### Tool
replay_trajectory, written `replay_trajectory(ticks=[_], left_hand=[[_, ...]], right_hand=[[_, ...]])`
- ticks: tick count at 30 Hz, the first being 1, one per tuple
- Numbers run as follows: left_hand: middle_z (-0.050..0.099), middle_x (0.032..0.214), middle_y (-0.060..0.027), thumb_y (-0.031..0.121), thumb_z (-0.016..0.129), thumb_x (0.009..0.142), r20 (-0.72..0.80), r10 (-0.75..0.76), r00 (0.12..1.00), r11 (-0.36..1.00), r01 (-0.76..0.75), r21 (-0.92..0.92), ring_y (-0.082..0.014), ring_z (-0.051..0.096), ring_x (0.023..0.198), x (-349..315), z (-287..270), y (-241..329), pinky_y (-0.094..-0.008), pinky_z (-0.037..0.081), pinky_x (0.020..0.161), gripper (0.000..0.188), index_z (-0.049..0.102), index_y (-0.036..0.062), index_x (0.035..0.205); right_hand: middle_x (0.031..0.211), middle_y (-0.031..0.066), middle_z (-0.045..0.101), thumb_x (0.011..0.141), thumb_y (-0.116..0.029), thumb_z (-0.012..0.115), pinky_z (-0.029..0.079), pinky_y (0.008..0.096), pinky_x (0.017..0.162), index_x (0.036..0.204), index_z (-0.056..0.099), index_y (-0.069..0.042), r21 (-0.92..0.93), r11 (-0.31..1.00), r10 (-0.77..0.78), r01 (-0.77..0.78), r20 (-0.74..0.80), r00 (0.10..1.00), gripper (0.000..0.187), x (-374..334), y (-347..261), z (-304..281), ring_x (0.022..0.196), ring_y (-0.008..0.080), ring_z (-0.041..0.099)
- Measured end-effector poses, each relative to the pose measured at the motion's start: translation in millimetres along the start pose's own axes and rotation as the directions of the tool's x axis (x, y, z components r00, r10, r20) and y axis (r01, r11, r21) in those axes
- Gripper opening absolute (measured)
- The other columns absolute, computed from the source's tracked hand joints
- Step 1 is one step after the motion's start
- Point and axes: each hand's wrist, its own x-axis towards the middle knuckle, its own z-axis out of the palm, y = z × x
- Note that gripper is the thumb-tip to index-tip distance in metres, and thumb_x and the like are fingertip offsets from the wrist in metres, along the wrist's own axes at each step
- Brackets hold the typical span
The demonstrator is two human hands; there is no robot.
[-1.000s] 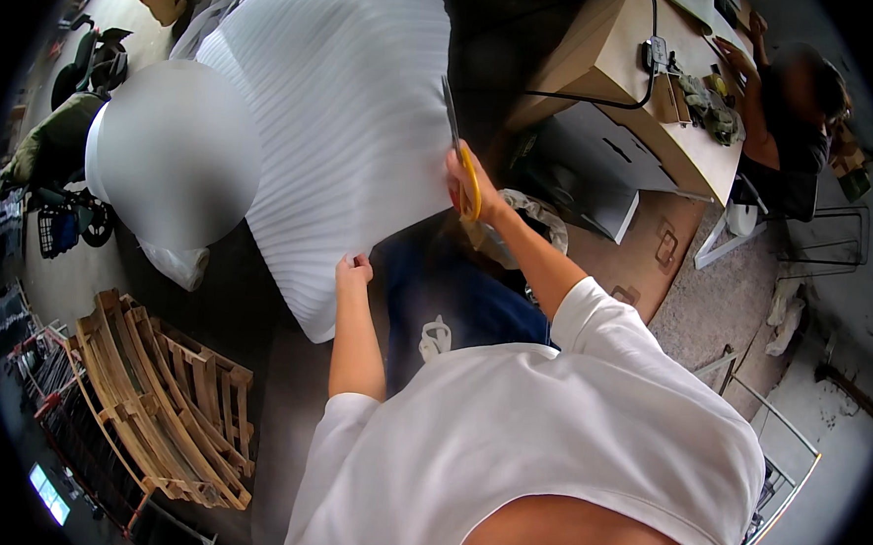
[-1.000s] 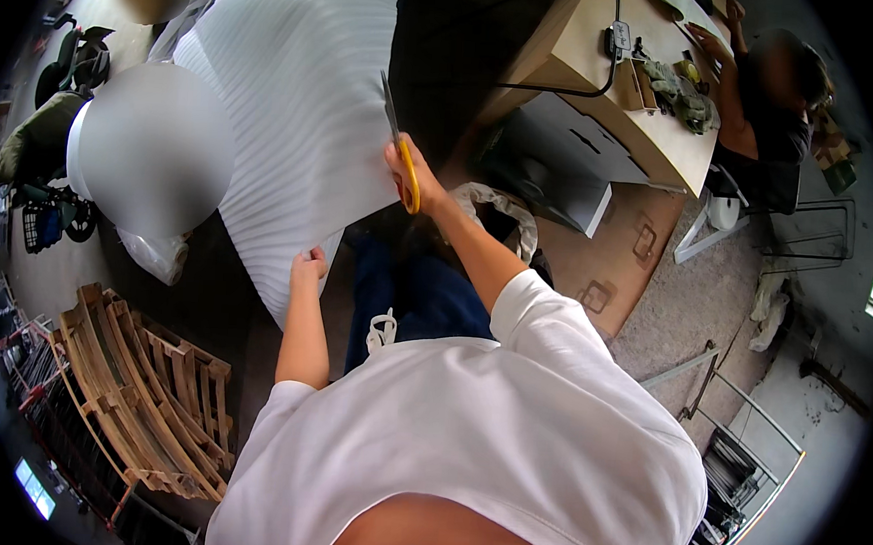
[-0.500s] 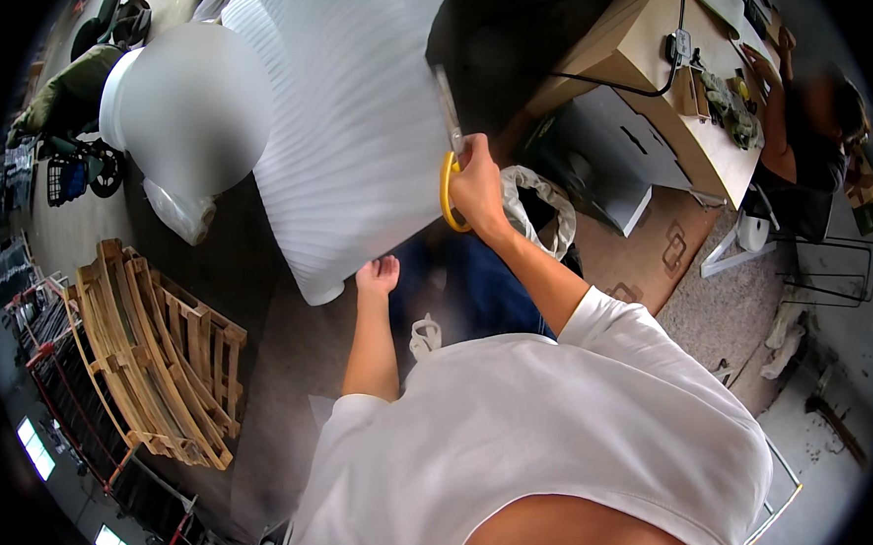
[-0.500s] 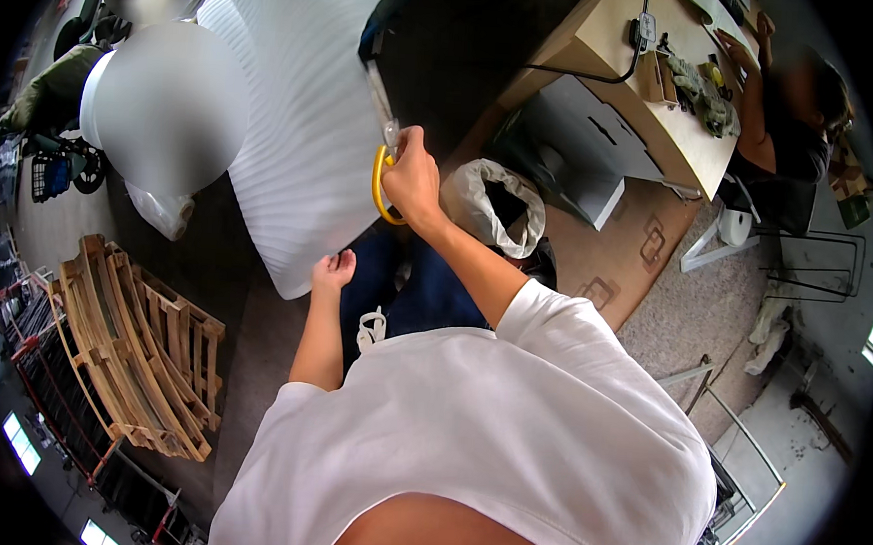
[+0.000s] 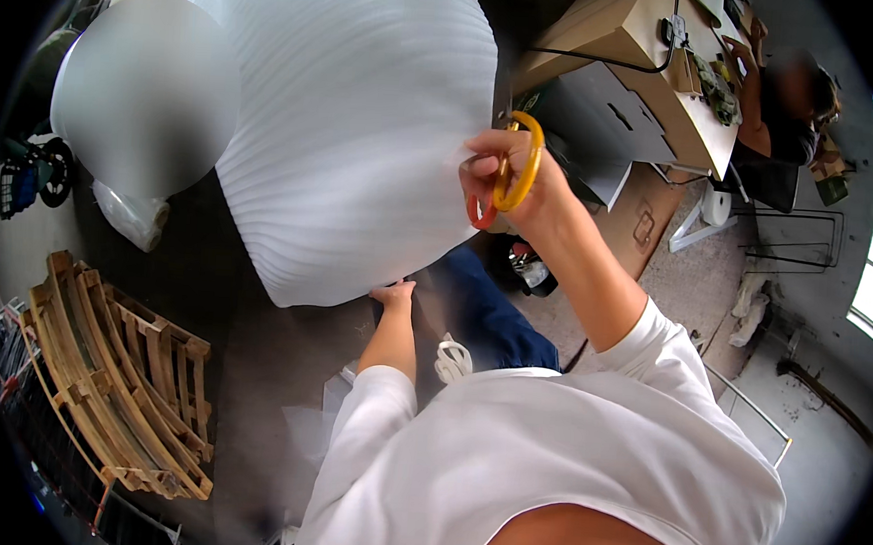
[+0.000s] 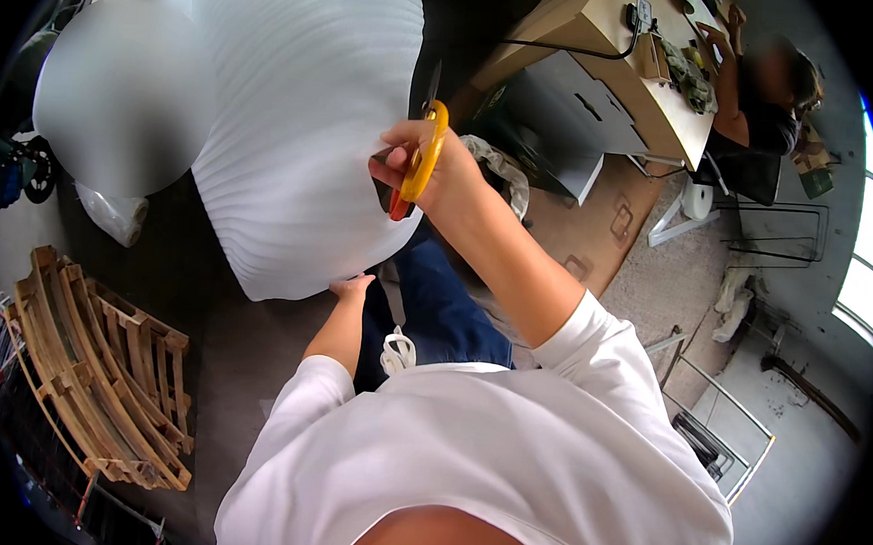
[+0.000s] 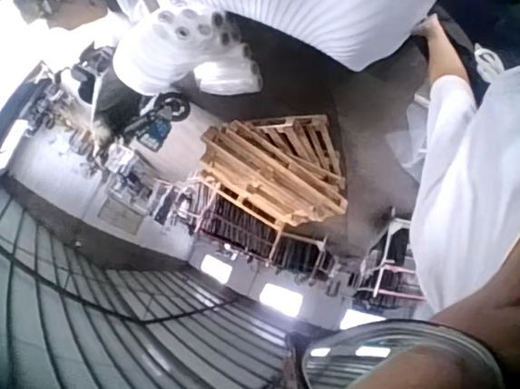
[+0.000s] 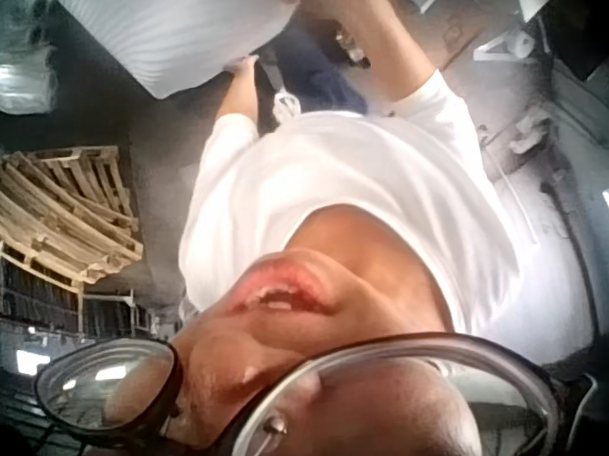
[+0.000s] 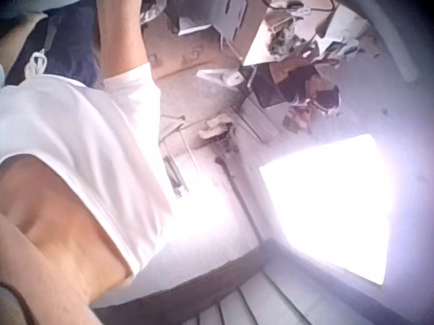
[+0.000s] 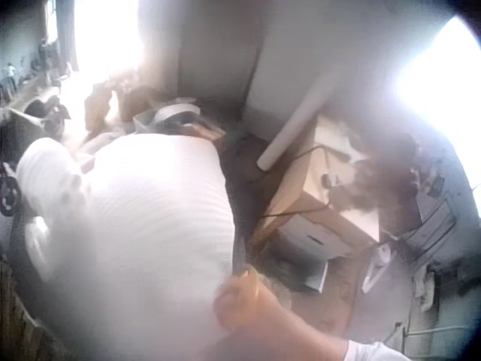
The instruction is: The person uses yellow-handled scissors to cut a large roll of white bubble wrap into smaller pieces. They repeatedly pull the material, cut it, and fold the resulting sheets. The person works in a cluttered workshop environment with another individual visible in the background.
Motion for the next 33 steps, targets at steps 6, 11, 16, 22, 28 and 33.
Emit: replay_trajectory(ticks=[6,11,16,22,28,33], left_hand=[[0.046,0.118,-0.0048,0.046,0.036,0.082,0.086,-0.053,0.995,0.960,0.074,-0.271,-0.0226,0.037,0.114,30,-38,17,-0.0447,0.019,0.095,0.047,0.045,0.0117,0.113],[0.057,0.093,-0.0056,0.016,0.049,0.083,0.087,-0.153,0.984,0.985,0.159,-0.067,-0.0225,0.054,0.088,19,-95,41,-0.0402,0.045,0.074,0.013,0.054,0.0075,0.092],[0.057,0.092,-0.0051,0.017,0.052,0.082,0.022,-0.245,0.969,0.962,0.241,0.130,-0.0228,0.054,0.089,22,-130,73,-0.0405,0.042,0.083,0.013,0.054,0.0076,0.091],[0.058,0.068,0.0017,0.022,0.058,0.077,-0.279,-0.235,0.931,0.841,0.339,0.421,-0.0116,0.051,0.061,-6,-109,82,-0.0272,0.040,0.056,0.010,0.057,0.0120,0.076],[0.056,0.060,0.0032,0.022,0.059,0.077,-0.298,-0.184,0.937,0.809,0.317,0.496,-0.0084,0.042,0.048,-22,-121,96,-0.0199,0.033,0.044,0.014,0.055,0.0101,0.070],[0.060,0.066,0.0001,0.018,0.059,0.077,-0.256,-0.189,0.948,0.816,0.296,0.496,-0.0093,0.046,0.051,-30,-122,95,-0.0196,0.038,0.045,0.012,0.055,0.0071,0.072]], right_hand=[[0.051,0.0042,0.042,0.070,0.002,0.052,0.054,0.0304,0.061,0.061,0.045,0.001,-0.054,0.997,-0.047,0.052,0.086,0.995,0.011,-20,17,25,0.042,0.0091,0.044],[0.053,0.0087,0.046,0.074,-0.007,0.054,0.052,0.0385,0.064,0.071,0.046,0.001,-0.091,0.958,-0.276,0.271,-0.051,0.960,0.012,32,12,-19,0.050,0.0217,0.054],[0.056,0.0129,0.049,0.080,-0.044,0.049,0.047,0.0359,0.046,0.097,0.043,0.000,-0.343,0.899,-0.369,0.273,-0.257,0.893,0.048,22,58,-159,0.052,0.0248,0.055],[0.062,0.0083,0.051,0.077,-0.024,0.052,0.045,0.0322,0.051,0.091,0.050,-0.001,-0.213,0.977,-0.117,0.019,-0.460,0.880,0.027,-57,198,-285,0.052,0.0185,0.051],[0.069,0.0105,0.052,0.070,-0.001,0.049,0.044,0.0264,0.053,0.099,0.046,-0.001,-0.451,0.889,-0.111,-0.074,-0.371,0.922,0.029,-110,263,-288,0.055,0.0158,0.051],[0.080,0.0136,0.055,0.077,-0.010,0.043,0.042,0.0299,0.059,0.100,0.046,0.000,-0.967,0.224,-0.102,-0.119,-0.145,0.984,0.025,-87,319,-327,0.069,0.0200,0.053]])
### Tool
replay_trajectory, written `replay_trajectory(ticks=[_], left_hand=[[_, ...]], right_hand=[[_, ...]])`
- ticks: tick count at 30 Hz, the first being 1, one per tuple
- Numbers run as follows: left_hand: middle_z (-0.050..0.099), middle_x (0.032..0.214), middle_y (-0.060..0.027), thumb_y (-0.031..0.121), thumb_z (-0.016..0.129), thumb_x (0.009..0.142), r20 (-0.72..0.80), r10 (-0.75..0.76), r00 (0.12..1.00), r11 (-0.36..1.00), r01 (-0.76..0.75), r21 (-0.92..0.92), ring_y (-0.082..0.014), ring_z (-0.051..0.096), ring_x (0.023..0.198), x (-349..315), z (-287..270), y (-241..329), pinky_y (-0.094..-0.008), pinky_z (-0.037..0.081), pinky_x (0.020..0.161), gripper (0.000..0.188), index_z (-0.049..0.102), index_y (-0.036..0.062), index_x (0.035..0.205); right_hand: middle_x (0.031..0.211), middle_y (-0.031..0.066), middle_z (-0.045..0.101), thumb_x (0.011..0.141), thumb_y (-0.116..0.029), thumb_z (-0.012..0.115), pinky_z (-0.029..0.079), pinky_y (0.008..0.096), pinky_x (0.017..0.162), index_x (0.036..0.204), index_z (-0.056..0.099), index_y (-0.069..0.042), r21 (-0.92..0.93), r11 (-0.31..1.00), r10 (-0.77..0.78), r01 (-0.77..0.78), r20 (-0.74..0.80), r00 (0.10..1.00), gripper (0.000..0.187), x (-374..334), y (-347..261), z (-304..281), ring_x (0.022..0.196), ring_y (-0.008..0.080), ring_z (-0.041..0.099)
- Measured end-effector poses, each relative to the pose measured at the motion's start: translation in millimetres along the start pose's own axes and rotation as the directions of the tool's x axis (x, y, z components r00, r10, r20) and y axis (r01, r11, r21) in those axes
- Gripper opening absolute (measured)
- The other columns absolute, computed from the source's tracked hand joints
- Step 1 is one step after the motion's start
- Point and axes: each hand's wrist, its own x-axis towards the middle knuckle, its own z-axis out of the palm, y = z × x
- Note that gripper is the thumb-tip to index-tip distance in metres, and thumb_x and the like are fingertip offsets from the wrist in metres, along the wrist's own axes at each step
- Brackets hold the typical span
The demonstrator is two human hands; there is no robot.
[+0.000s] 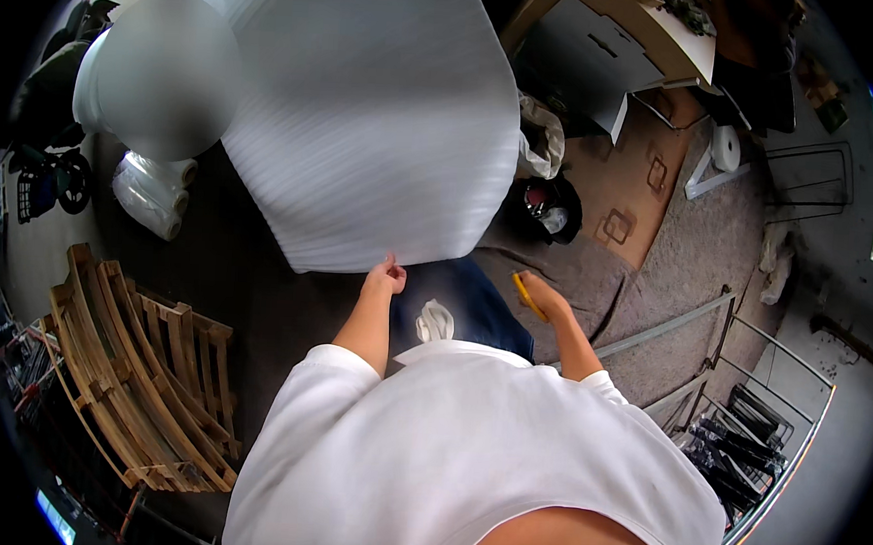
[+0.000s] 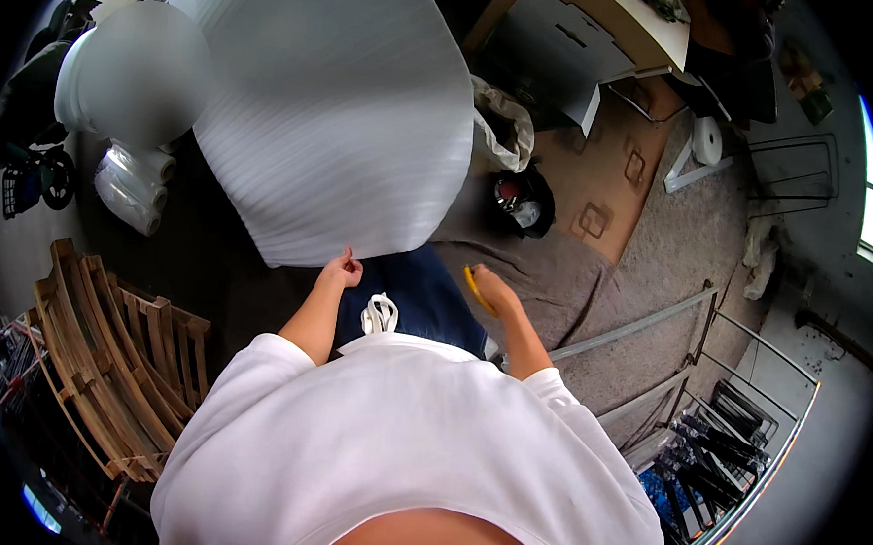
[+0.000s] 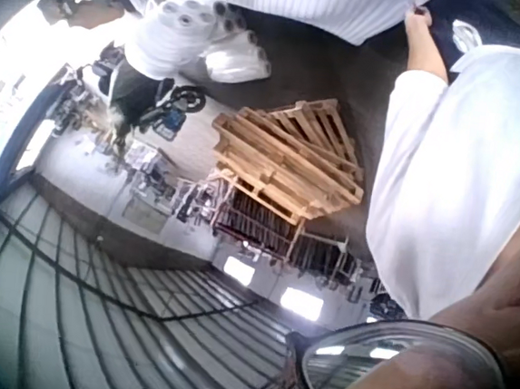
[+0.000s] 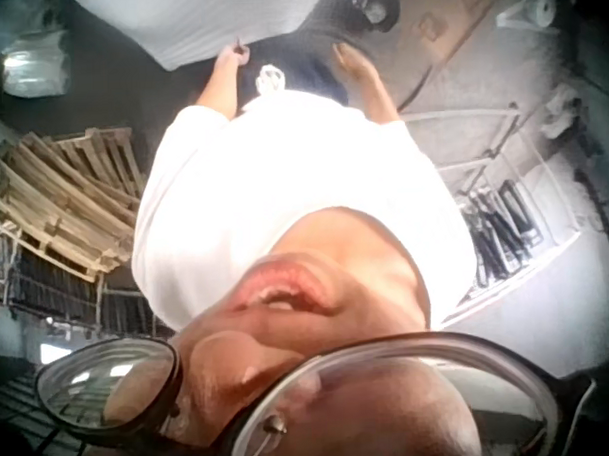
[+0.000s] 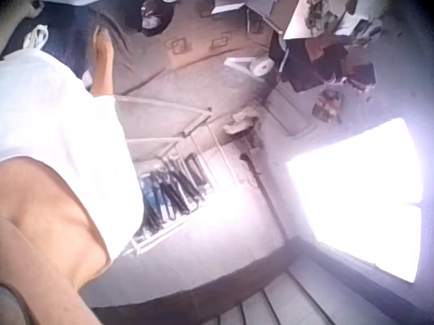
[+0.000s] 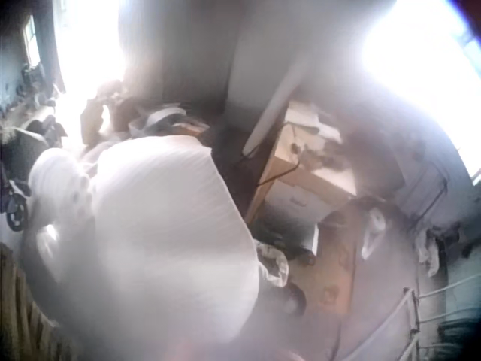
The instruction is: The person uses yellow-handled scissors to cut a large roll of white bubble wrap into smaller pieces. They repeatedly pull the material, cut it, and fold the resulting sheets. The person works in a cluttered workshop environment with another individual visible in the background.
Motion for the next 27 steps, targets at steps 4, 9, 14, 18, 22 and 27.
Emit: replay_trajectory(ticks=[4,9,14,18,22,27], left_hand=[[0.060,0.070,-0.0004,0.015,0.057,0.078,0.041,0.063,0.997,0.998,-0.063,0.008,-0.0092,0.049,0.056,11,-10,-8,-0.0194,0.039,0.047,0.008,0.055,0.0073,0.077],[0.056,0.076,-0.0046,0.009,0.054,0.080,0.054,0.120,0.991,0.992,-0.121,0.028,-0.0146,0.050,0.062,30,-17,-9,-0.0221,0.045,0.053,0.007,0.055,0.0030,0.084],[0.054,0.080,-0.0069,0.003,0.054,0.079,0.149,0.165,0.975,0.983,-0.174,0.049,-0.0174,0.051,0.067,33,-38,2,-0.0255,0.049,0.059,0.009,0.052,0.0002,0.087],[0.054,0.069,-0.0036,0.014,0.058,0.078,0.204,0.145,0.968,0.957,-0.190,0.222,-0.0173,0.048,0.062,27,-54,6,-0.0272,0.043,0.061,0.009,0.056,0.0057,0.079],[0.053,0.064,-0.0011,0.022,0.062,0.075,0.223,0.070,0.972,0.913,-0.152,0.378,-0.0163,0.044,0.060,26,-63,9,-0.0278,0.037,0.061,0.014,0.058,0.0090,0.072],[0.053,0.070,-0.0035,0.014,0.061,0.076,0.395,-0.048,0.917,0.884,-0.145,0.445,-0.0133,0.046,0.061,22,-74,27,-0.0248,0.039,0.058,0.011,0.056,0.0066,0.081]], right_hand=[[0.090,0.0202,0.057,0.080,-0.014,0.041,0.043,0.0358,0.069,0.102,0.049,0.001,-0.118,0.993,0.026,-0.002,0.205,0.978,0.027,6,-8,46,0.082,0.0297,0.056],[0.110,0.0226,0.049,0.085,-0.016,0.030,0.038,0.0368,0.083,0.112,0.047,-0.001,-0.249,0.964,-0.020,0.088,0.263,0.965,0.035,7,-19,91,0.103,0.0326,0.048],[0.103,0.0219,0.051,0.079,-0.009,0.041,0.040,0.0339,0.077,0.114,0.039,-0.004,0.326,0.940,-0.170,0.098,0.202,0.965,0.036,-2,-52,130,0.096,0.0295,0.050],[0.079,0.0119,0.049,0.080,-0.016,0.047,0.041,0.0284,0.063,0.106,0.040,-0.005,0.495,0.756,-0.410,0.428,-0.151,0.899,0.029,23,-58,189,0.070,0.0175,0.050],[0.068,0.0062,0.051,0.077,-0.022,0.056,0.042,0.0246,0.053,0.094,0.045,-0.005,0.569,0.739,-0.263,0.361,-0.250,0.932,0.027,45,-85,219,0.055,0.0109,0.049],[0.080,0.0189,0.057,0.073,-0.022,0.056,0.044,0.0357,0.066,0.088,0.047,-0.004,0.598,0.783,-0.063,0.172,-0.199,0.978,0.025,48,-114,230,0.080,0.0355,0.056]])
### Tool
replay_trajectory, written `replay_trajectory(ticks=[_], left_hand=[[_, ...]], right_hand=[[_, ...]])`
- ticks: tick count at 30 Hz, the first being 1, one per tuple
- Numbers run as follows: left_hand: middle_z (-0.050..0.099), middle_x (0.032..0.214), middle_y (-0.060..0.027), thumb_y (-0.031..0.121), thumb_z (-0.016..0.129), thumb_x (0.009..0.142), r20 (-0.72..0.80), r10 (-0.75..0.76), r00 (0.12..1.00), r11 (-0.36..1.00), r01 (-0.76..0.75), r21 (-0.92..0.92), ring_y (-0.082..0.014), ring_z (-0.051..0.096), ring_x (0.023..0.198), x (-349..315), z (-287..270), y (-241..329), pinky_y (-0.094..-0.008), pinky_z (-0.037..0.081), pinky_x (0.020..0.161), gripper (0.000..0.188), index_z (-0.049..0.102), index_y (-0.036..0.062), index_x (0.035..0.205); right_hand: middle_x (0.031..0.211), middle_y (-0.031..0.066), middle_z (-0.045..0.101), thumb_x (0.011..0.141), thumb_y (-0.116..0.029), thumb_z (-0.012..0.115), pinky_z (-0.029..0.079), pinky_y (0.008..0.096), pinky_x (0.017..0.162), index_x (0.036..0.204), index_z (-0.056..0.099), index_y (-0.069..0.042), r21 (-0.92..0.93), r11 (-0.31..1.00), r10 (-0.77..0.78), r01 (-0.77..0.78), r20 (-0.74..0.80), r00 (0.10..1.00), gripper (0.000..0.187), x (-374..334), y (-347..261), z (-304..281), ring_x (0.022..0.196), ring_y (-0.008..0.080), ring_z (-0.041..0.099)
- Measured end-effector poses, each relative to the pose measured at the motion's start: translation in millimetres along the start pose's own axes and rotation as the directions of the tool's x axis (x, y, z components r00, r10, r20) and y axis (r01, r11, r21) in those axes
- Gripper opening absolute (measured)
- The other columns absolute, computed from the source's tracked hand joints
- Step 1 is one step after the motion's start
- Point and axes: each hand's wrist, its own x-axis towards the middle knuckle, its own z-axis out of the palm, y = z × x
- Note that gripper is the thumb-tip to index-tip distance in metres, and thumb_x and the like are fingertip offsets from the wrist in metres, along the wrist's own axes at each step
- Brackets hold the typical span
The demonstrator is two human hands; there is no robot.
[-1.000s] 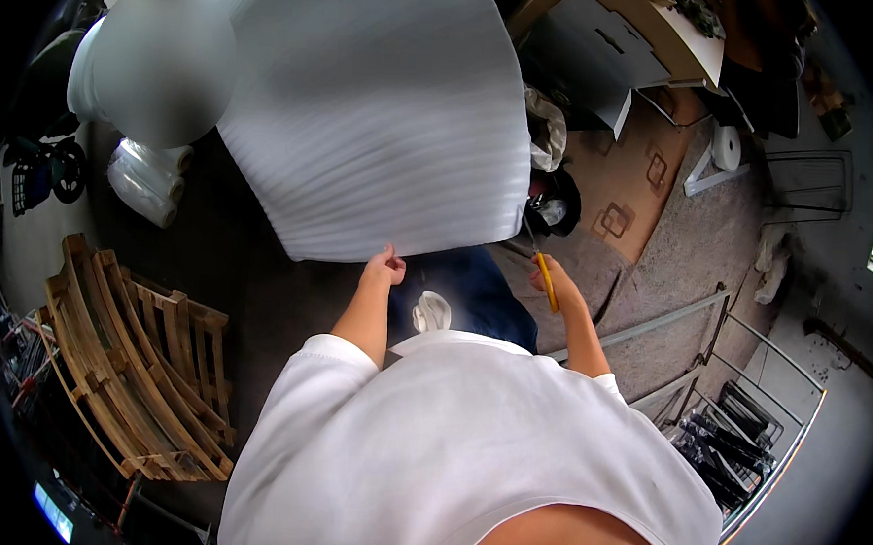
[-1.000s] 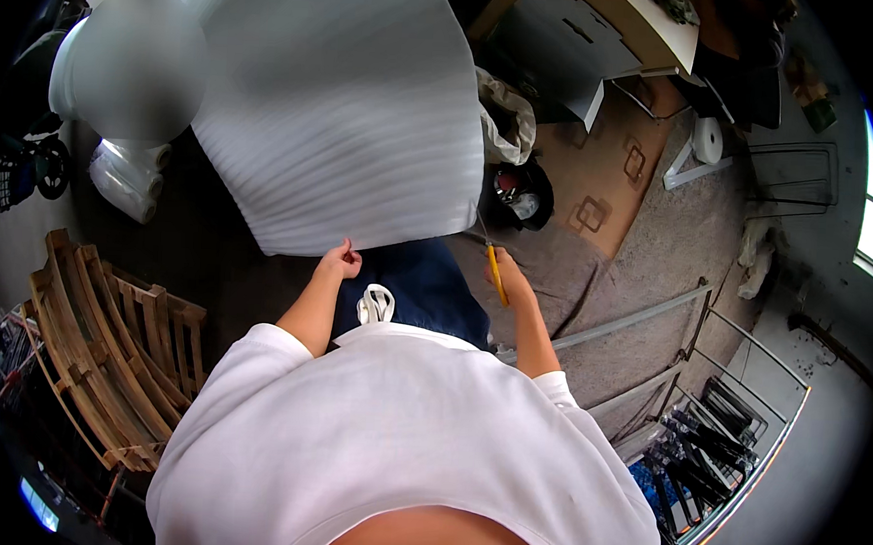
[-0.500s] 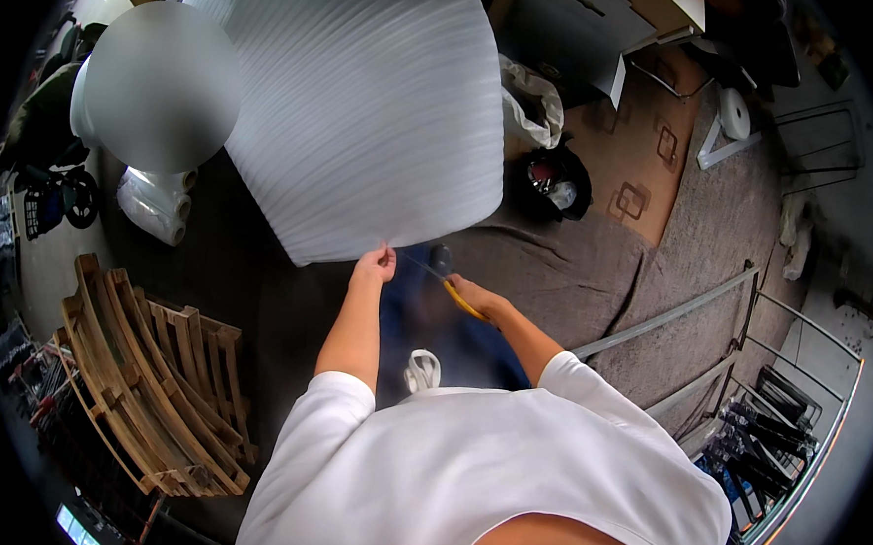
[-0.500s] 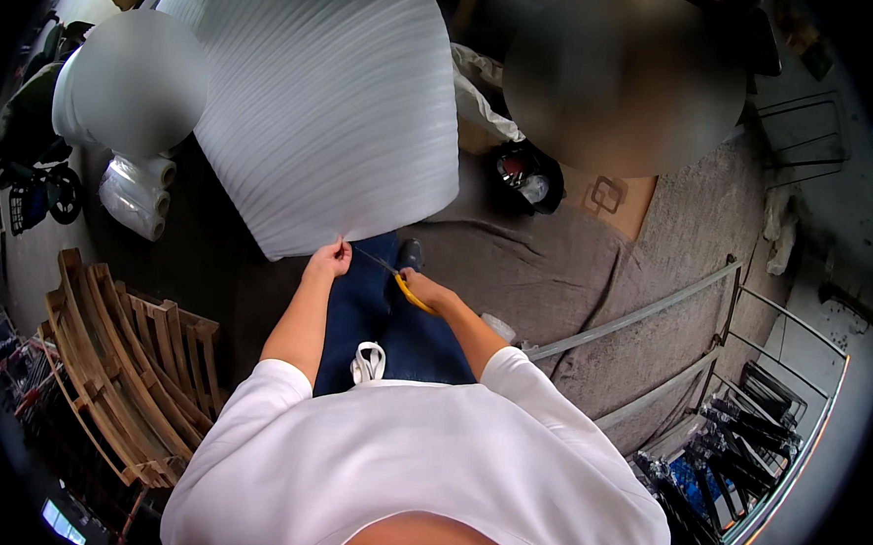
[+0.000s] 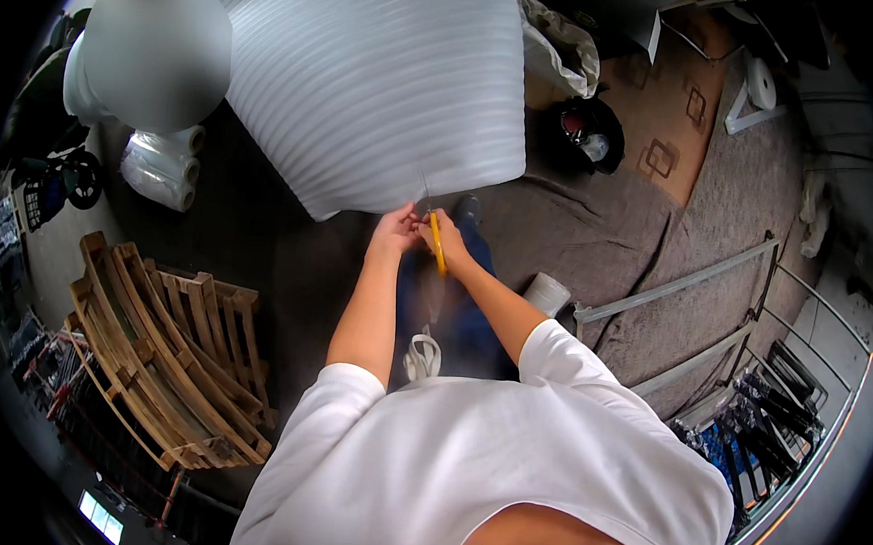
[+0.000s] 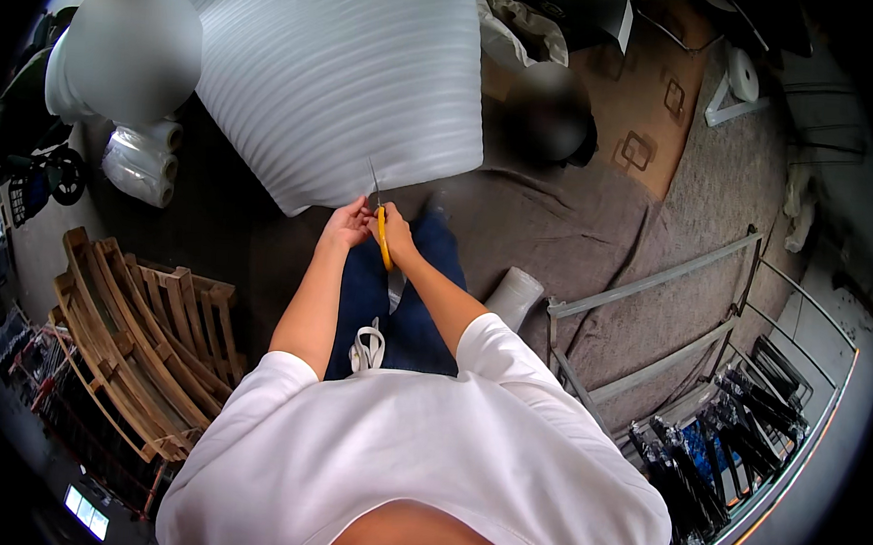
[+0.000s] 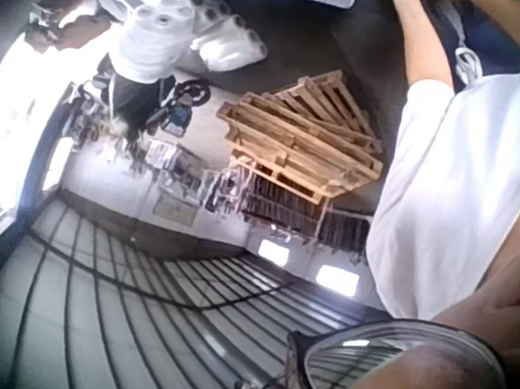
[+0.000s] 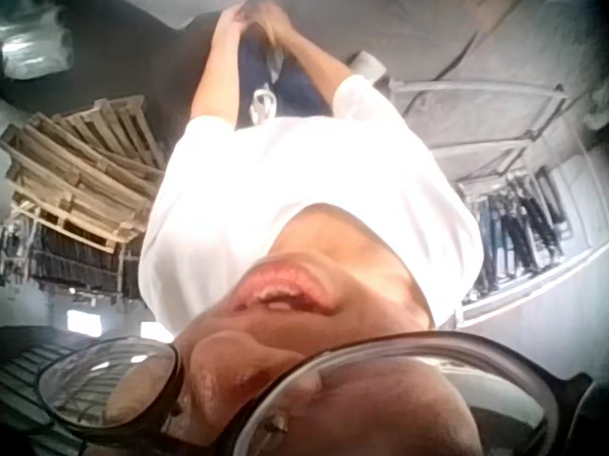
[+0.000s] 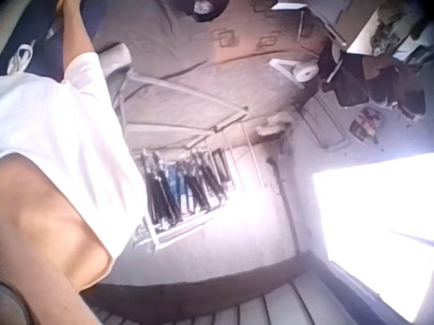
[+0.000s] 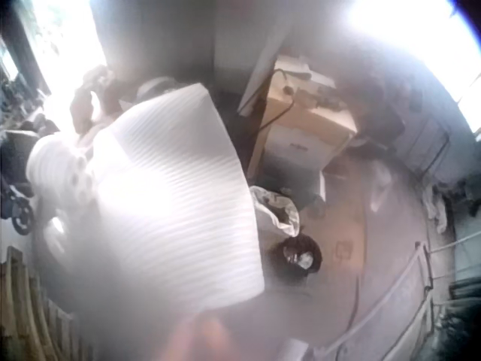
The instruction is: The person uses yellow-handled scissors to cut a large roll of white bubble wrap into smaller pieces. They repeatedly pull the material, cut it, and fold the resulting sheets. The person works in a cluttered workshop environment with another individual visible in the background.
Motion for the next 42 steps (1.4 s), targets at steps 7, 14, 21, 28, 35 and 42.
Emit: replay_trajectory(ticks=[7,14,21,28,35,42], left_hand=[[0.050,0.066,-0.0039,0.009,0.055,0.079,0.024,-0.116,0.993,0.872,0.113,-0.476,-0.0131,0.050,0.059,-17,-7,29,-0.0216,0.039,0.048,0.006,0.052,0.0031,0.079],[0.051,0.067,-0.0005,0.016,0.058,0.078,-0.096,-0.040,0.995,0.966,0.014,-0.260,-0.0124,0.050,0.064,-4,-35,48,-0.0245,0.039,0.056,0.008,0.055,0.0085,0.077],[0.051,0.063,0.0022,0.018,0.060,0.077,-0.117,-0.024,0.993,0.999,0.021,-0.025,-0.0123,0.045,0.059,-12,-39,53,-0.0248,0.036,0.055,0.006,0.057,0.0126,0.076],[0.044,0.061,0.0024,0.030,0.058,0.077,-0.001,-0.032,0.999,0.991,0.032,0.134,-0.0163,0.040,0.053,-9,-47,59,-0.0325,0.040,0.055,0.016,0.055,0.0140,0.074],[0.058,0.072,-0.0029,0.031,0.054,0.080,-0.176,-0.029,0.984,0.979,0.063,0.194,-0.0207,0.054,0.067,-12,-48,66,-0.0375,0.041,0.061,0.018,0.054,0.0134,0.079],[0.056,0.073,-0.0014,0.028,0.053,0.081,-0.168,-0.095,0.981,0.976,0.125,0.179,-0.0185,0.055,0.067,-3,-65,80,-0.0341,0.045,0.059,0.014,0.055,0.0141,0.080]], right_hand=[[0.067,0.0053,0.053,0.078,-0.016,0.052,0.042,0.0242,0.048,0.089,0.047,-0.007,0.066,0.997,0.041,-0.036,-0.079,0.996,0.015,-13,-14,15,0.052,0.0131,0.052],[0.063,0.0086,0.050,0.080,-0.011,0.043,0.038,0.0243,0.043,0.088,0.048,-0.006,0.139,0.928,0.304,-0.344,0.249,0.920,0.011,1,13,24,0.049,0.0142,0.049],[0.067,0.0045,0.046,0.071,0.007,0.041,0.034,0.0209,0.043,0.091,0.045,-0.005,0.210,0.965,0.095,-0.156,0.274,0.957,0.023,11,14,66,0.055,0.0100,0.042],[0.055,0.0069,0.046,0.071,-0.005,0.049,0.034,0.0258,0.035,0.083,0.046,-0.008,0.200,0.952,0.187,-0.233,0.224,0.956,0.013,-3,-38,77,0.041,0.0145,0.044],[0.054,0.0055,0.048,0.076,-0.050,0.050,0.036,0.0241,0.037,0.077,0.050,-0.006,0.245,0.961,0.113,-0.131,0.087,0.990,0.044,4,-27,97,0.040,0.0127,0.045],[0.065,0.0059,0.052,0.080,-0.047,0.046,0.037,0.0260,0.046,0.079,0.051,-0.004,0.142,0.966,0.206,-0.218,0.093,0.974,0.043,-5,-41,101,0.052,0.0133,0.048]])
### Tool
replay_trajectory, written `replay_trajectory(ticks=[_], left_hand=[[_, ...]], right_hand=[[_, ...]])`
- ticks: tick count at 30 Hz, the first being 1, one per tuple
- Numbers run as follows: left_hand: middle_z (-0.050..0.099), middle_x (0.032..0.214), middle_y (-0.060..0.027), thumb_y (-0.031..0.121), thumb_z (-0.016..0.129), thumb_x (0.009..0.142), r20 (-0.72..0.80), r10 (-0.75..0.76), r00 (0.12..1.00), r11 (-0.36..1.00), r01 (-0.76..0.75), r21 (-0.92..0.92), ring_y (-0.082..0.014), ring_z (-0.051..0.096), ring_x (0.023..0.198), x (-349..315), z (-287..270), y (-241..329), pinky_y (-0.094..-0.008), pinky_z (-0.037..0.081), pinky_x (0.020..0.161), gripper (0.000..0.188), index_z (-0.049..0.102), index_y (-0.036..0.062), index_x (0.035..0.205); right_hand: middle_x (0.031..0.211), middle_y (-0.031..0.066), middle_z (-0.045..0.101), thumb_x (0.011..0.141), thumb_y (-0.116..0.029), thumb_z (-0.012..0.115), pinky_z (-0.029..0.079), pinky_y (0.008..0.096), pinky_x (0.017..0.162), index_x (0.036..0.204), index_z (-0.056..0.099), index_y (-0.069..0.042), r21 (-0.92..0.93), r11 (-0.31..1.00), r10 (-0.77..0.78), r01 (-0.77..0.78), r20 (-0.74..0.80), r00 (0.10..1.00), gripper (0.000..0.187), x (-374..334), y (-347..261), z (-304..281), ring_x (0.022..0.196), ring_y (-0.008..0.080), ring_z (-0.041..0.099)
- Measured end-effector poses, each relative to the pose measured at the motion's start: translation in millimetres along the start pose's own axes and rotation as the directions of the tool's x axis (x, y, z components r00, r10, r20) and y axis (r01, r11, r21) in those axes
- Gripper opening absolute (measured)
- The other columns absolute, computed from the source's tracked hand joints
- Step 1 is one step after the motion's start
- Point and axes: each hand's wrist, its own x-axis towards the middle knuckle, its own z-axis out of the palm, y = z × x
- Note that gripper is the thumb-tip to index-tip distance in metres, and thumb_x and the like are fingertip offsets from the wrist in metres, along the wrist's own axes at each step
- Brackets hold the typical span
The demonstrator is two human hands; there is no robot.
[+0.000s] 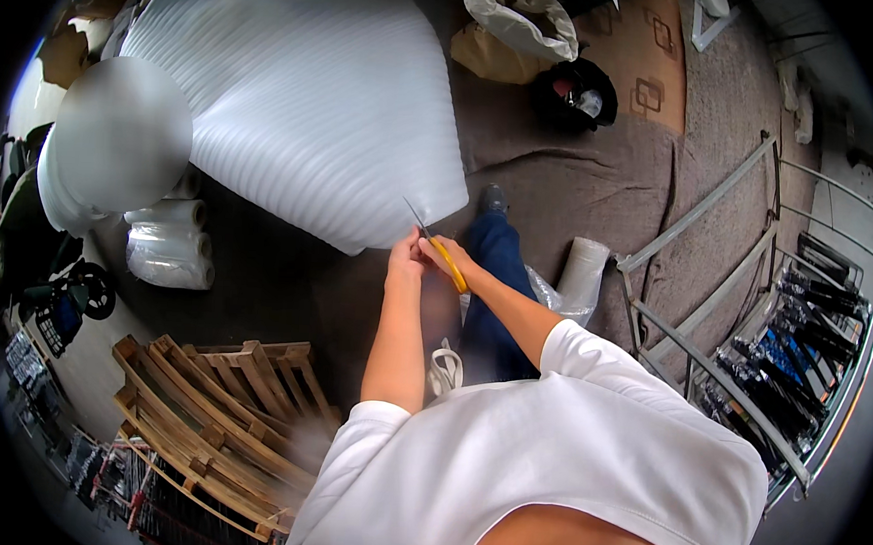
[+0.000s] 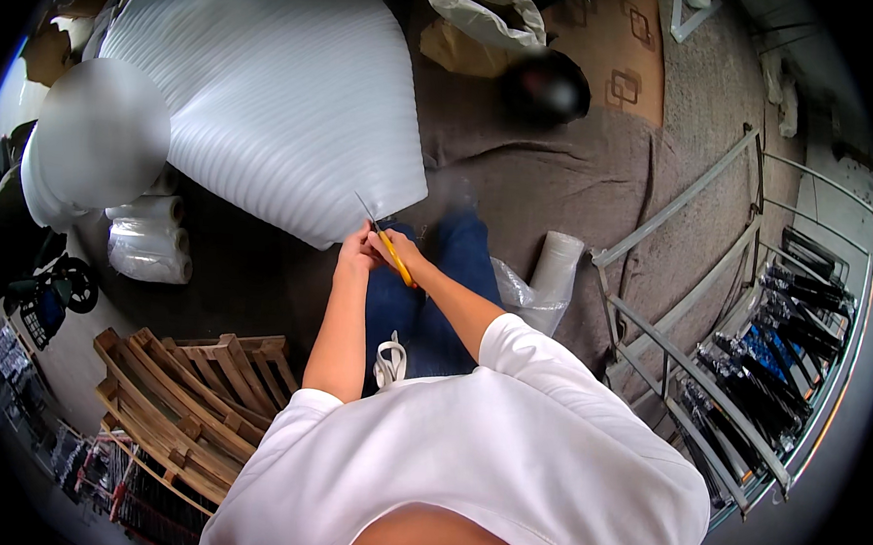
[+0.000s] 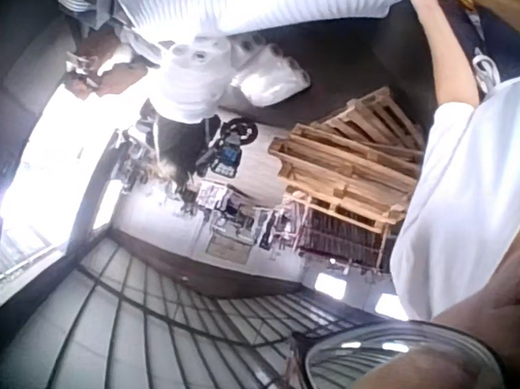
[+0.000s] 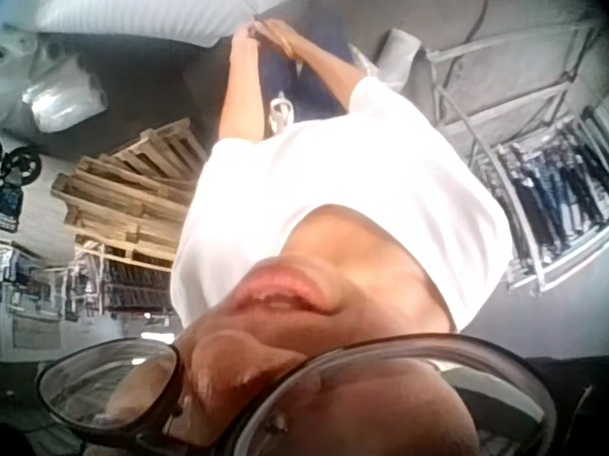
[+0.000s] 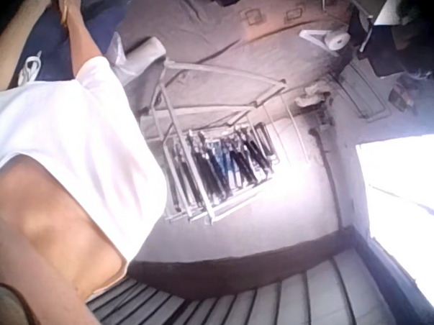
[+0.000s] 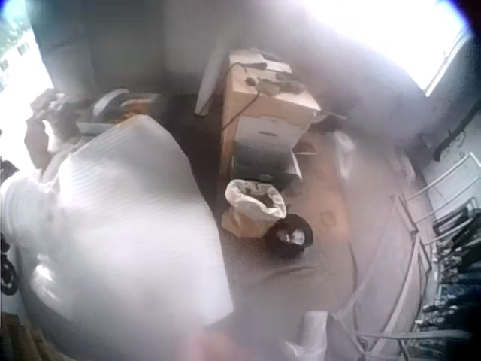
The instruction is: The person uses yellow-handled scissors to cut a large roll of white bubble wrap into smaller pieces. They repeatedly pull the material, cut it, and fold the resulting sheets. The person works in a cluttered workshop environment with another individual visible in the background.
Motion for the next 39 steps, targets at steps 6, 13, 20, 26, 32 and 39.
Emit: replay_trajectory(ticks=[6,13,20,26,32,39], left_hand=[[0.053,0.072,0.0011,0.024,0.052,0.081,0.014,0.090,0.996,0.995,-0.089,-0.048,-0.0148,0.052,0.064,-33,18,2,-0.0298,0.046,0.057,0.014,0.055,0.0105,0.080],[0.055,0.077,-0.0059,0.018,0.051,0.081,-0.048,0.159,0.986,0.987,-0.159,-0.003,-0.0199,0.053,0.070,-34,19,-1,-0.0319,0.045,0.062,0.012,0.055,0.0069,0.081],[0.055,0.075,-0.0019,0.016,0.052,0.079,-0.163,0.205,0.965,0.976,-0.188,0.112,-0.0152,0.053,0.068,-43,22,2,-0.0279,0.044,0.058,0.008,0.056,0.0094,0.079],[0.052,0.064,0.0013,0.014,0.052,0.075,-0.160,0.220,0.962,0.956,-0.180,0.232,-0.0113,0.049,0.059,-43,2,6,-0.0231,0.037,0.051,0.006,0.056,0.0101,0.072],[0.051,0.060,0.0026,0.010,0.054,0.071,-0.160,0.260,0.952,0.959,-0.234,0.160,-0.0079,0.043,0.052,-49,-14,6,-0.0196,0.029,0.048,0.004,0.056,0.0105,0.067],[0.042,0.054,0.0058,0.019,0.056,0.075,-0.167,0.268,0.949,0.935,-0.214,0.284,-0.0074,0.040,0.049,-91,-5,8,-0.0194,0.030,0.046,0.008,0.057,0.0127,0.070]], right_hand=[[0.074,0.0140,0.058,0.075,-0.054,0.048,0.042,0.0290,0.056,0.084,0.053,-0.004,-0.012,0.998,-0.066,0.066,-0.029,0.997,0.051,8,15,6,0.063,0.0217,0.056],[0.079,0.0161,0.059,0.074,-0.053,0.048,0.043,0.0312,0.065,0.085,0.054,-0.004,-0.022,0.996,-0.084,0.083,-0.050,0.995,0.051,8,14,11,0.075,0.0256,0.058],[0.061,0.0082,0.054,0.080,-0.046,0.047,0.039,0.0268,0.049,0.073,0.054,-0.003,-0.041,0.979,-0.205,0.201,-0.166,0.965,0.044,2,6,20,0.054,0.0118,0.049],[0.053,0.0054,0.048,0.079,-0.048,0.047,0.035,0.0241,0.039,0.071,0.054,-0.004,0.039,0.975,-0.209,0.217,-0.148,0.967,0.045,2,-6,23,0.043,0.0105,0.044],[0.051,0.0035,0.044,0.078,-0.052,0.046,0.033,0.0229,0.037,0.070,0.052,-0.004,0.106,0.993,-0.057,0.060,-0.025,0.998,0.049,5,-35,25,0.040,0.0105,0.041],[0.047,0.0034,0.041,0.077,-0.053,0.045,0.033,0.0233,0.037,0.067,0.049,-0.003,0.033,0.998,-0.048,0.050,-0.051,0.998,0.052,31,-51,40,0.039,0.0114,0.041]])
